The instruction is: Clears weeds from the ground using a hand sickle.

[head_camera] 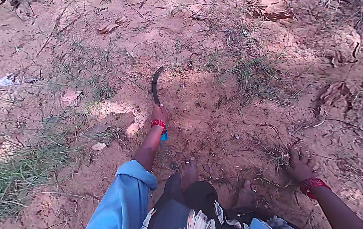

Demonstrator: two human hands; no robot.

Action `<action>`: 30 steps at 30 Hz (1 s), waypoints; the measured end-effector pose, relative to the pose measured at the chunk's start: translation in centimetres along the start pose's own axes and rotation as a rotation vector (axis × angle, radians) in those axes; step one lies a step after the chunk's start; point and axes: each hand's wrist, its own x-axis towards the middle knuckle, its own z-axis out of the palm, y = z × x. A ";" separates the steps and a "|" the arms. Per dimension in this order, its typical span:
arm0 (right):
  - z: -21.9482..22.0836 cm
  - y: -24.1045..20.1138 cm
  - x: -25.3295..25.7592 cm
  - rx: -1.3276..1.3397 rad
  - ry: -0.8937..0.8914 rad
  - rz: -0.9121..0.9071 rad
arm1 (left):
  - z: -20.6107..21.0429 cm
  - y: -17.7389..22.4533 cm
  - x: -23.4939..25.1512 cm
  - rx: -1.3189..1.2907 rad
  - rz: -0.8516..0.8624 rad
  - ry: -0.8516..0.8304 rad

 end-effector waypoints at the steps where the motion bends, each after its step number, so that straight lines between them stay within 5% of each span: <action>1: 0.0 -0.2 0.0 0.004 -0.005 0.001 | 0.5 0.6 0.7 0.018 -0.003 -0.017; 9: -0.3 -0.6 0.1 -0.016 -0.035 0.041 | 2.5 2.8 2.1 -0.073 0.017 -0.109; 20: -0.1 -0.4 -0.2 0.026 -0.002 0.005 | 3.6 -3.8 -4.6 -0.185 -0.017 -0.177; 30: -0.7 -1.0 -0.4 0.006 -0.012 0.009 | 2.6 1.6 0.5 -0.286 -0.066 -0.151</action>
